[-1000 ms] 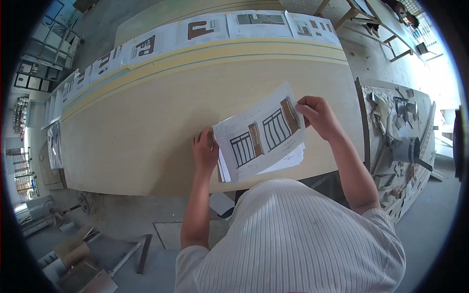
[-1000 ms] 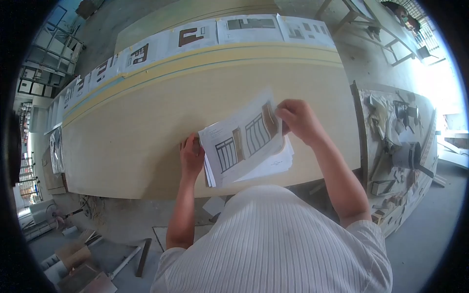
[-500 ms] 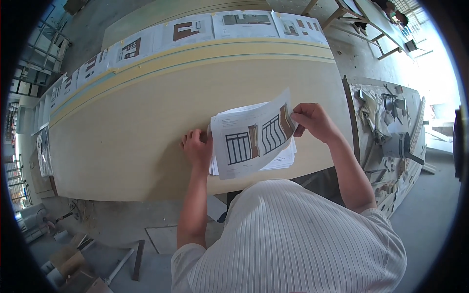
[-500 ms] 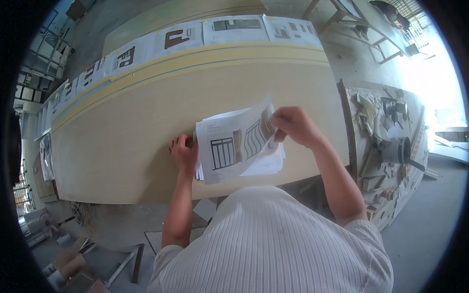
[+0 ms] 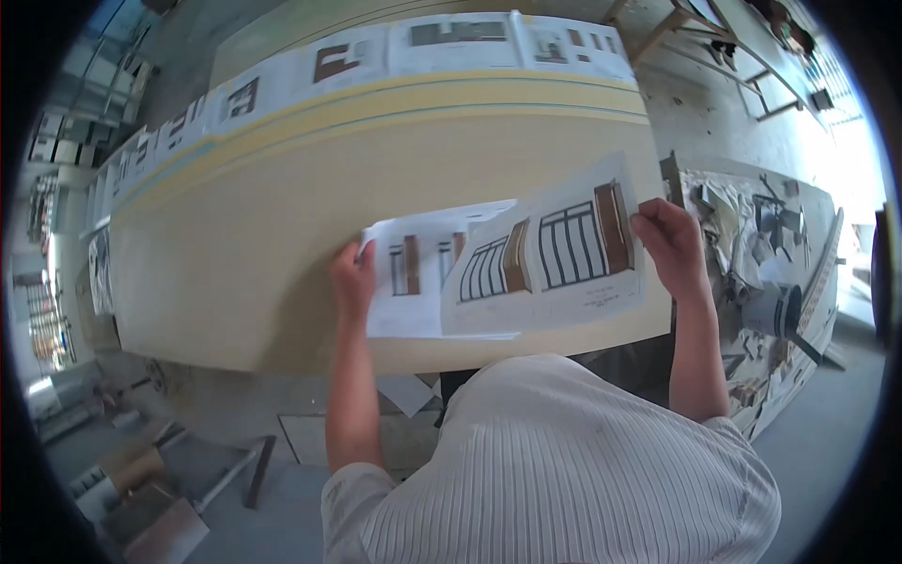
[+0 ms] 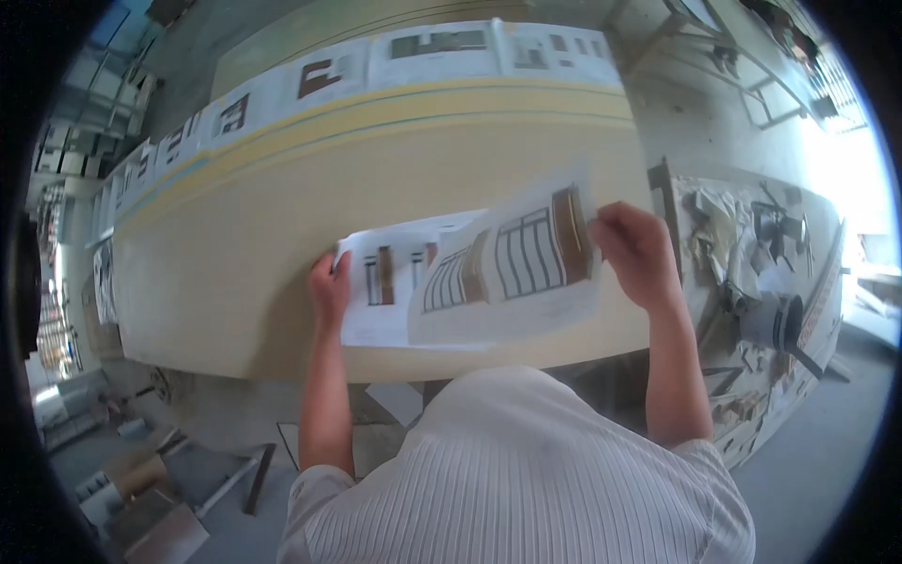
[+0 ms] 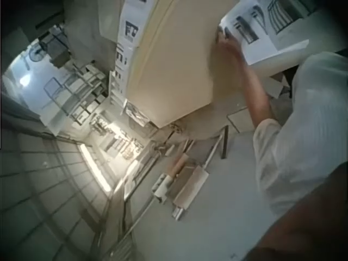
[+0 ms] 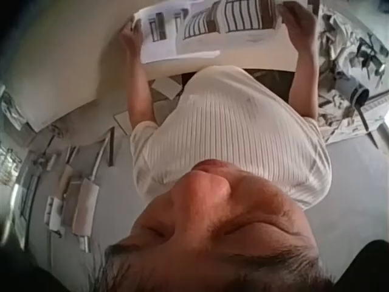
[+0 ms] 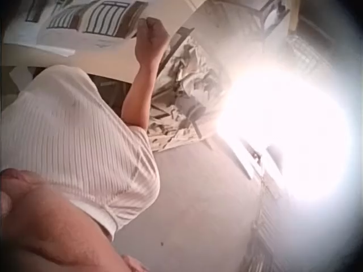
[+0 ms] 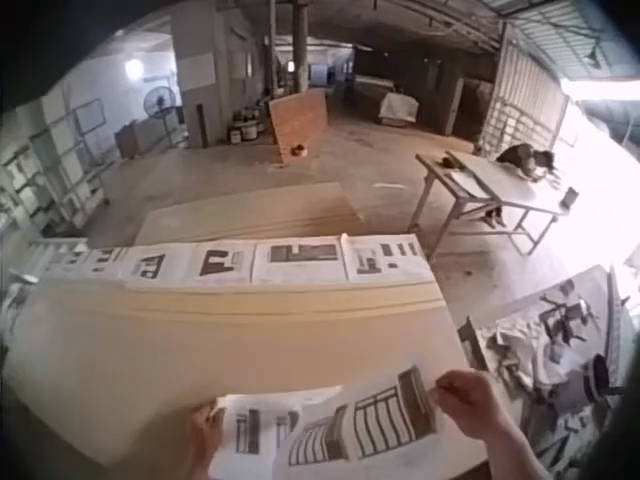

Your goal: Taping design blueprints and technical documents onto a manufacturing work table.

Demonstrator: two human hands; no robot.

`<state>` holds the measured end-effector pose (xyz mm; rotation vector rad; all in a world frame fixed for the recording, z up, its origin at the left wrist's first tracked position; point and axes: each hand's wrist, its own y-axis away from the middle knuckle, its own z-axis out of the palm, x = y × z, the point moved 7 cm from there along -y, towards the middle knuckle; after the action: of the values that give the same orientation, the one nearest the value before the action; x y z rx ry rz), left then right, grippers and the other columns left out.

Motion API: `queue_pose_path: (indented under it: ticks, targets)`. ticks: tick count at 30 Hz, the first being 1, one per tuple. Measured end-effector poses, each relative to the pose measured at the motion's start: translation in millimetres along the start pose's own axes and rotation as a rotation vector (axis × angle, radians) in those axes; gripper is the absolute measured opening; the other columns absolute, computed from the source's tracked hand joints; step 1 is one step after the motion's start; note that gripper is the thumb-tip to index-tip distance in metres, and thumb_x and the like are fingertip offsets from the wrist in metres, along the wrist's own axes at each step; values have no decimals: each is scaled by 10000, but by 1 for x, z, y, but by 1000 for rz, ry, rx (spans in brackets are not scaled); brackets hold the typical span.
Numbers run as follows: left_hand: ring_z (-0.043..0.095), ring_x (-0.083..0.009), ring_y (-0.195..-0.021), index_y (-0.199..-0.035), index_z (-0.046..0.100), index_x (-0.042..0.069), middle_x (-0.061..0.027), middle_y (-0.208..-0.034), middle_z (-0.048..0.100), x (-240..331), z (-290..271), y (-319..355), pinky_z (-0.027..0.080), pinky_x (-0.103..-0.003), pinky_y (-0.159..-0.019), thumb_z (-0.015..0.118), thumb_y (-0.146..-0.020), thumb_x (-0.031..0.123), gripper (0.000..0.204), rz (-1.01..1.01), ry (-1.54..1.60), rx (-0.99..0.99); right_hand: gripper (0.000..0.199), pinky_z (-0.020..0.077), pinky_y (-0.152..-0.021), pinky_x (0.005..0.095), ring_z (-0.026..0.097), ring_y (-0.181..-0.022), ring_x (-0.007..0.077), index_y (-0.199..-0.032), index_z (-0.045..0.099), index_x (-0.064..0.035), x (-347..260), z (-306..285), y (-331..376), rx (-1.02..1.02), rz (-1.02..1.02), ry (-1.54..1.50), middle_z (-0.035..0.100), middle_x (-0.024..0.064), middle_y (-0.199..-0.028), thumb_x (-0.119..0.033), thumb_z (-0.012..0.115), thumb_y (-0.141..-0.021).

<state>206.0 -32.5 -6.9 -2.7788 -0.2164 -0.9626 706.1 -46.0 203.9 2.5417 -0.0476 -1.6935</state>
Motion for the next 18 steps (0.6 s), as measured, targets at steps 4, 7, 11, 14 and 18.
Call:
queue_pose_path:
  ticks: [4, 7, 11, 14, 18]
  targets:
    - [675, -365, -962, -1171, 708, 25, -168, -1017, 709, -11, -22, 23, 538, -487, -843, 795, -975, 296, 346, -211, -85, 132, 142, 504, -697, 270, 615, -774, 77, -1058, 741, 17, 87, -69, -31, 102, 71, 35, 686, 21, -822, -115, 704, -1022]
    - [656, -341, -1142, -1323, 666, 33, -165, -1230, 696, 48, -17, 23, 522, -473, -988, 786, -984, 241, 416, -107, -241, 272, 187, 535, -743, 321, 651, -805, 127, -1066, 749, 19, 171, -96, -52, 162, 37, 105, 722, 89, -856, -152, 703, -1007]
    - [603, -400, -1283, -1376, 638, 10, -199, -1340, 672, 176, 24, 39, 452, -506, -1122, 771, -986, 204, 455, 112, -106, 193, 240, 547, -759, 339, 667, -807, 144, -1071, 749, 29, 255, -116, -53, 191, 265, 53, 739, 122, -861, -196, 705, -1001]
    - [576, -401, -1339, -1403, 630, 10, -207, -1448, 620, 267, 74, 55, 423, -518, -1148, 783, -960, 198, 505, 230, -28, 38, 240, 557, -739, 358, 706, -759, 204, -1052, 758, 20, 263, -122, -44, 225, 276, 153, 746, 148, -828, -207, 702, -997]
    - [509, -417, -1425, -1435, 626, 21, -207, -1545, 549, 348, 144, 55, 361, -572, -1204, 790, -946, 281, 577, 364, 13, -129, 216, 561, -715, 342, 719, -749, 193, -1036, 762, 21, 272, -122, -40, 248, 274, 197, 753, 142, -812, -186, 716, -993]
